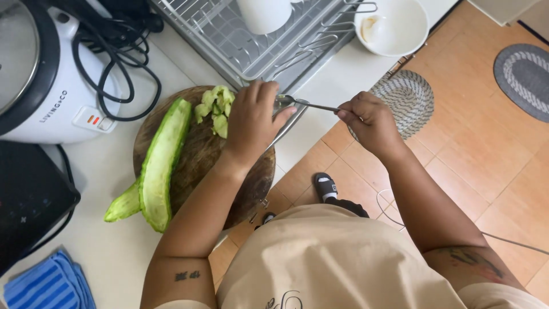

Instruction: The person cuts a bitter melon in half lengthwise on a wooden cutting board using a knife. They then use a spoon to scoop out the seeds and inner pith from each half, discarding the waste into the sink. Finally, they slice one of the cleaned halves into smaller pieces.

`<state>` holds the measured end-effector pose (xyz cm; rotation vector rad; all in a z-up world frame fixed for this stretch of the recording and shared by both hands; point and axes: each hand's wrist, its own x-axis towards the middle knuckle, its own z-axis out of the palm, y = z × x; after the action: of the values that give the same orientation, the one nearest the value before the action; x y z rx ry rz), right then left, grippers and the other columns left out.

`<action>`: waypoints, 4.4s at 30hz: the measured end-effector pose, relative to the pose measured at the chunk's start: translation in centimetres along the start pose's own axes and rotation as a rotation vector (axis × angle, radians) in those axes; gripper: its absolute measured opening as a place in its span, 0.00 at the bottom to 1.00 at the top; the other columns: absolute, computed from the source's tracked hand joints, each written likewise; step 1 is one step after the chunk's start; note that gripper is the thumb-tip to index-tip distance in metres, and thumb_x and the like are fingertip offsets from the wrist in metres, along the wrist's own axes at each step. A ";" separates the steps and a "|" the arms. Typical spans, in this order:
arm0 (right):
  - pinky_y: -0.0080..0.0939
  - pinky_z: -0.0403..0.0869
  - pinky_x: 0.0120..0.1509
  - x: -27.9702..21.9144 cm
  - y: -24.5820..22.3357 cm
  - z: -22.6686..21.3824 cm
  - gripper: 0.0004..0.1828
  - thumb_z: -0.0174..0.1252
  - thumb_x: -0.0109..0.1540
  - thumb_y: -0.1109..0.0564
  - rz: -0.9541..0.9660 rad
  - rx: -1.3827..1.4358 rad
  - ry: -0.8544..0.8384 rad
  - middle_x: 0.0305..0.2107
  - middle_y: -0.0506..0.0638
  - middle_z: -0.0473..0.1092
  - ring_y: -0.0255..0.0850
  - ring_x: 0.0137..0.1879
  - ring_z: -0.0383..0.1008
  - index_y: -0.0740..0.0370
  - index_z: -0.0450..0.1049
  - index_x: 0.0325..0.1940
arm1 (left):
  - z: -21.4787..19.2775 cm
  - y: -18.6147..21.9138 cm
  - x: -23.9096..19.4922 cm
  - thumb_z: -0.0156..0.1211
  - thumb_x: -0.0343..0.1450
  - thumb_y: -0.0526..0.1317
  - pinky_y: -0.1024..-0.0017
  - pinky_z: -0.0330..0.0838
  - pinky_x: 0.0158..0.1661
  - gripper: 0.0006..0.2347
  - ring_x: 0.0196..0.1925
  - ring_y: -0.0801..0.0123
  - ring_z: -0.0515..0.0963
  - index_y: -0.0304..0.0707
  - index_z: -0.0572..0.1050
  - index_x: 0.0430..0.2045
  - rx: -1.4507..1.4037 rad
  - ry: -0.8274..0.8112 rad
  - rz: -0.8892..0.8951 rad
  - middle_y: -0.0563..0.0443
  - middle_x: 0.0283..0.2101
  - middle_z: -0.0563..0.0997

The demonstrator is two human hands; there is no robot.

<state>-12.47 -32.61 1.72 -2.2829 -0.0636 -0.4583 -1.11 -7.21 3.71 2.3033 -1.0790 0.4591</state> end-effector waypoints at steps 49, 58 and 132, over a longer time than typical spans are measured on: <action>0.34 0.72 0.39 -3.3 -2.3 1.5 0.06 0.62 0.63 0.58 0.507 0.164 -0.073 0.29 0.46 0.76 0.32 0.35 0.73 0.63 0.82 0.38 | -0.7 -8.3 -3.1 0.60 0.71 0.63 0.36 0.44 0.72 0.36 0.78 0.37 0.51 0.47 0.59 0.71 0.088 -0.547 -0.386 0.36 0.75 0.57; 0.39 0.69 0.37 -2.2 4.0 -3.9 0.06 0.64 0.63 0.58 0.553 0.136 -0.121 0.27 0.49 0.74 0.37 0.33 0.70 0.63 0.82 0.38 | 0.8 -8.9 -3.6 0.63 0.69 0.59 0.30 0.50 0.61 0.33 0.68 0.32 0.57 0.44 0.64 0.67 0.175 -0.477 -0.406 0.30 0.69 0.60; 0.32 0.61 0.24 -9.1 8.9 -19.3 0.11 0.56 0.61 0.66 0.934 0.628 0.463 0.19 0.46 0.68 0.32 0.22 0.61 0.73 0.80 0.45 | 27.0 17.1 21.7 0.62 0.70 0.40 0.78 0.65 0.20 0.08 0.28 0.70 0.75 0.42 0.73 0.38 -2.362 -0.622 -1.029 0.52 0.33 0.73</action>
<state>-25.20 -51.77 4.34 -1.3359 0.9158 -0.3670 0.91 -45.53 -0.73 0.3472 0.0322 -1.3049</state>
